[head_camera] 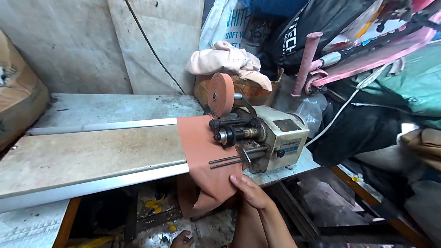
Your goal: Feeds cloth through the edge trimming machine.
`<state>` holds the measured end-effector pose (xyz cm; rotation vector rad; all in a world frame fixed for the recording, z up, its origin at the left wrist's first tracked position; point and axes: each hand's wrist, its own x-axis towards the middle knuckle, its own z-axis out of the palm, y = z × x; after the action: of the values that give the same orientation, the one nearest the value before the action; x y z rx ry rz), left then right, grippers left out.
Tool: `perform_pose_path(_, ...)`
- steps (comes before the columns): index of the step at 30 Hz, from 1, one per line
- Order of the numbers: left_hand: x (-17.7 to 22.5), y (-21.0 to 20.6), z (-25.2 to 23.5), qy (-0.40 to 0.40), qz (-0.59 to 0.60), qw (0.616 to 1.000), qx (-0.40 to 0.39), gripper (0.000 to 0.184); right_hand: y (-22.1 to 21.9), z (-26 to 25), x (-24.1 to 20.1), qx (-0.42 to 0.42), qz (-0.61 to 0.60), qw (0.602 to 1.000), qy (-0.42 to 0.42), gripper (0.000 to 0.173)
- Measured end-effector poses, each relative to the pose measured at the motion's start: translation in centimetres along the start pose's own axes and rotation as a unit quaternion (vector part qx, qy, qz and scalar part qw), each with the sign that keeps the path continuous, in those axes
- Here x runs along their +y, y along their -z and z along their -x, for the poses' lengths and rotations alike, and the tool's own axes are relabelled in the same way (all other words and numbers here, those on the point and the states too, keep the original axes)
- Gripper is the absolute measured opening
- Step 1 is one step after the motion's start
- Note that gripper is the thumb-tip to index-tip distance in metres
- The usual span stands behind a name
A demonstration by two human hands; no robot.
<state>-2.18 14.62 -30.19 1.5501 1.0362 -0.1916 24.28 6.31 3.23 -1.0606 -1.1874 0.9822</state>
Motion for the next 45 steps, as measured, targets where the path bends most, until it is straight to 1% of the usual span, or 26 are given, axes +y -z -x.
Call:
perform_pose_path(20,-0.16,-0.09,-0.26,0.003,-0.003,1.0,0.006,0.058,0.1,-0.01,0.09,-0.009,-0.006,1.0,0.0,0.035)
perform_pose_path(32,0.07,-0.05,-0.11,0.001,-0.009,1.0,0.004,0.059,-0.03,0.02,-0.02,-0.001,0.002,1.0,-0.003,0.034)
perform_pose_path(45,0.05,-0.11,-0.21,0.003,-0.009,1.0,0.0,0.058,0.03,-0.07,-0.07,-0.01,0.003,1.0,-0.007,0.033)
